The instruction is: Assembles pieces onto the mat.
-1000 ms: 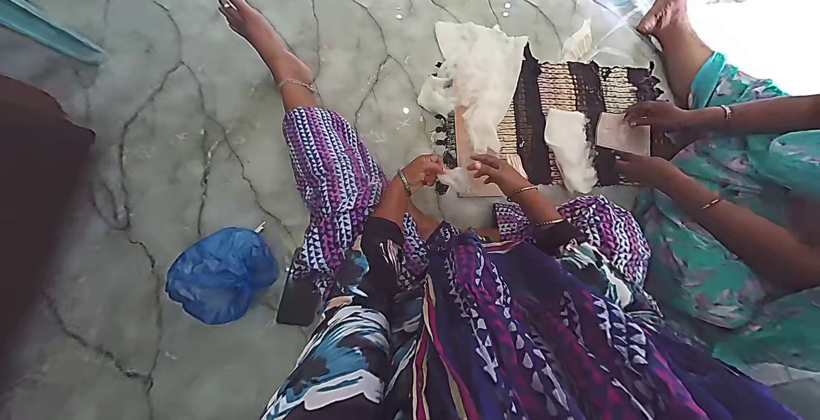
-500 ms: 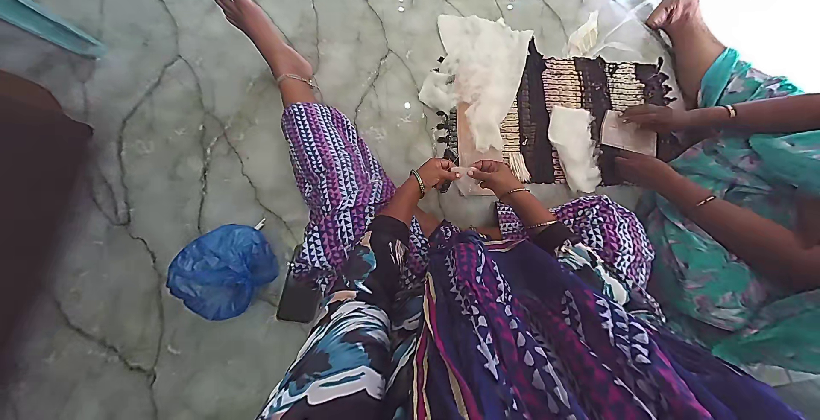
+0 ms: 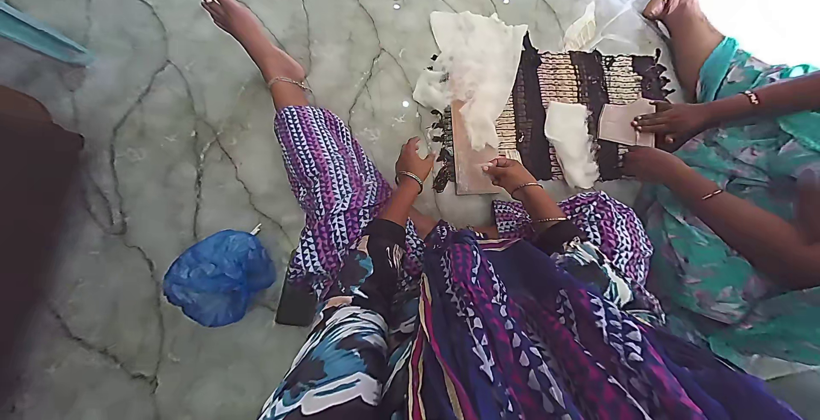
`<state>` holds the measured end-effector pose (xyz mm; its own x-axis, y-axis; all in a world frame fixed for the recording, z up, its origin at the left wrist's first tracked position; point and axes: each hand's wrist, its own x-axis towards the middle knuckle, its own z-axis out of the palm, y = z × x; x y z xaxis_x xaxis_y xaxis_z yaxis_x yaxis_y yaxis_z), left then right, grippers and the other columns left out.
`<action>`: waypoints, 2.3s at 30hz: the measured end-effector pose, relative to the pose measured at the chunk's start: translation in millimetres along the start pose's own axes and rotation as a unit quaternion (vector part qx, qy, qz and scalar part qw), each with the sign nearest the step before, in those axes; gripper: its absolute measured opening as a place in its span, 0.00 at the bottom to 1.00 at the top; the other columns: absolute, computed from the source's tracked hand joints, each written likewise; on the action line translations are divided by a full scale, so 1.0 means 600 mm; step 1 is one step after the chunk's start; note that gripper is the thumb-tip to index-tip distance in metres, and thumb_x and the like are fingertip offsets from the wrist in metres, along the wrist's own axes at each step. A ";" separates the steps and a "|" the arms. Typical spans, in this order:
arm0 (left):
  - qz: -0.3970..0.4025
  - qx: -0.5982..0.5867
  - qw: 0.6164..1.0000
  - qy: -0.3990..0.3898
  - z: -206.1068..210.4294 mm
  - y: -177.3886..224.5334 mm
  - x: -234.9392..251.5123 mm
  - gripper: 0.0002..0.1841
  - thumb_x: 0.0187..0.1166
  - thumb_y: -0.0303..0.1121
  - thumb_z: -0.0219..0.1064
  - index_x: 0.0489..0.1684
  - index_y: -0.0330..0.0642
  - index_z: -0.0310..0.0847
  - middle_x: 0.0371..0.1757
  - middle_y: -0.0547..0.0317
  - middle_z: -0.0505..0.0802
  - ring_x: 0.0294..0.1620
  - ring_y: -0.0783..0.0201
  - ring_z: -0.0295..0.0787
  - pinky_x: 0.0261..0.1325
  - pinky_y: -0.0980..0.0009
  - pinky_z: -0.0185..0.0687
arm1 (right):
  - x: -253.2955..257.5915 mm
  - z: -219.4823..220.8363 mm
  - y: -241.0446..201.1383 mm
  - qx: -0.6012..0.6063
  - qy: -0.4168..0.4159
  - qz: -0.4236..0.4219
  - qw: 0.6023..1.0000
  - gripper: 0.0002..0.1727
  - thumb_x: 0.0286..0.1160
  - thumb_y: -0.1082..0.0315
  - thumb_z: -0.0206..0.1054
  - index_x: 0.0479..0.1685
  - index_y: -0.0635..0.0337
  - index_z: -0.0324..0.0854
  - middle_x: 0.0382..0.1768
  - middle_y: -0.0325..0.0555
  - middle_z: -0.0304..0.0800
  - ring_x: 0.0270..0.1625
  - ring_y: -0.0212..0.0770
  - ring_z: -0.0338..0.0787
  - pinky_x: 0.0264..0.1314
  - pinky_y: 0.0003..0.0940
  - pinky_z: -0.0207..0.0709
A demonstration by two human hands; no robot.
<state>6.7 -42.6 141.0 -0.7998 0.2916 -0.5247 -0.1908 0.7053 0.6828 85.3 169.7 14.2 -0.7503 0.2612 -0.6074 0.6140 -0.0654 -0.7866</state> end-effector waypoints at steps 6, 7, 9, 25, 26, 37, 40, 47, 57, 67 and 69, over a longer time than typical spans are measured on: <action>0.206 -0.167 0.955 -0.133 0.169 -0.169 0.148 0.16 0.81 0.32 0.72 0.59 0.30 0.88 0.53 0.39 0.94 0.53 0.49 0.92 0.62 0.49 0.85 | -0.012 0.019 -0.010 -0.067 -0.062 -0.013 0.996 0.02 0.77 0.77 0.69 0.41 0.67 0.81 0.28 0.37 0.83 0.26 0.25 0.76 0.32 0.23 0.72; 0.186 -0.184 0.954 -0.148 0.180 -0.172 0.150 0.14 0.80 0.30 0.72 0.56 0.31 0.89 0.51 0.41 0.94 0.47 0.53 0.90 0.54 0.53 0.84 | -0.026 0.023 -0.020 -0.087 -0.061 -0.011 0.994 0.05 0.76 0.77 0.70 0.45 0.68 0.81 0.31 0.40 0.83 0.29 0.27 0.75 0.34 0.25 0.71; 0.151 -0.184 0.959 -0.155 0.186 -0.178 0.155 0.12 0.80 0.30 0.72 0.54 0.32 0.89 0.47 0.43 0.94 0.39 0.58 0.85 0.43 0.58 0.79 | -0.035 0.022 -0.025 -0.099 -0.061 -0.006 0.993 0.07 0.75 0.79 0.70 0.47 0.68 0.81 0.32 0.42 0.83 0.31 0.28 0.75 0.36 0.26 0.71; 0.084 -0.009 0.992 -0.090 0.173 -0.140 0.146 0.27 0.90 0.40 0.62 0.83 0.34 0.70 0.67 0.32 0.88 0.69 0.37 0.85 0.75 0.39 0.76 | 0.046 -0.014 0.030 -0.299 0.037 -0.099 0.949 0.15 0.71 0.77 0.72 0.57 0.73 0.85 0.48 0.67 0.91 0.54 0.61 0.90 0.63 0.61 0.78; 0.103 0.032 0.992 -0.071 0.173 -0.136 0.140 0.24 0.92 0.40 0.58 0.82 0.35 0.71 0.66 0.32 0.88 0.67 0.36 0.86 0.71 0.37 0.77 | 0.048 -0.015 0.033 -0.330 0.050 -0.103 0.937 0.18 0.71 0.76 0.73 0.61 0.70 0.85 0.51 0.68 0.91 0.57 0.64 0.89 0.65 0.64 0.78; 0.151 0.226 0.957 -0.098 0.182 -0.130 0.125 0.19 0.91 0.28 0.52 0.72 0.40 0.84 0.71 0.36 0.85 0.66 0.39 0.88 0.68 0.40 0.82 | 0.032 -0.021 0.029 -0.399 0.111 -0.129 0.901 0.26 0.65 0.77 0.73 0.69 0.65 0.82 0.59 0.68 0.87 0.61 0.67 0.87 0.63 0.67 0.77; 0.151 0.230 0.958 -0.084 0.188 -0.137 0.132 0.18 0.89 0.27 0.55 0.69 0.39 0.85 0.70 0.36 0.86 0.65 0.38 0.88 0.66 0.39 0.82 | 0.009 0.006 0.028 -0.439 0.121 -0.202 0.867 0.22 0.68 0.79 0.68 0.64 0.68 0.84 0.64 0.69 0.84 0.69 0.70 0.82 0.69 0.69 0.72; 0.136 0.216 0.963 -0.085 0.187 -0.140 0.136 0.17 0.90 0.28 0.55 0.70 0.36 0.83 0.73 0.37 0.85 0.67 0.38 0.88 0.66 0.38 0.82 | 0.009 0.066 0.084 -0.587 0.004 -0.158 0.794 0.46 0.90 0.42 0.50 0.93 0.72 0.47 0.95 0.64 0.42 0.97 0.59 0.44 0.95 0.61 0.38; 0.110 0.204 0.946 -0.227 0.164 -0.177 0.159 0.15 0.87 0.30 0.63 0.63 0.30 0.85 0.61 0.31 0.91 0.70 0.35 0.85 0.76 0.36 0.73 | -0.093 0.057 0.041 -0.609 -0.103 -0.039 0.786 0.40 0.88 0.42 0.53 0.85 0.68 0.66 0.88 0.63 0.65 0.93 0.59 0.59 0.94 0.67 0.34; 0.088 0.217 0.959 -0.160 0.153 -0.153 0.147 0.16 0.89 0.30 0.58 0.66 0.32 0.83 0.66 0.35 0.90 0.73 0.38 0.84 0.76 0.37 0.74 | -0.013 0.079 0.068 -0.605 -0.036 -0.095 0.790 0.54 0.84 0.33 0.52 0.95 0.68 0.41 0.96 0.63 0.37 0.98 0.62 0.39 0.95 0.63 0.36; 0.100 0.212 0.959 -0.161 0.160 -0.168 0.148 0.14 0.87 0.30 0.61 0.62 0.33 0.85 0.63 0.34 0.91 0.70 0.36 0.86 0.72 0.34 0.76 | -0.034 0.078 0.078 -0.608 -0.066 -0.071 0.788 0.56 0.83 0.31 0.51 0.95 0.68 0.40 0.96 0.65 0.35 0.98 0.63 0.38 0.95 0.64 0.36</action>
<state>9.5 -25.5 -23.5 -0.5654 0.5854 -0.5810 0.2523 0.7934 0.5539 118.0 116.1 -15.2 -0.8018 0.0754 -0.5928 0.2422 0.9479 -0.2071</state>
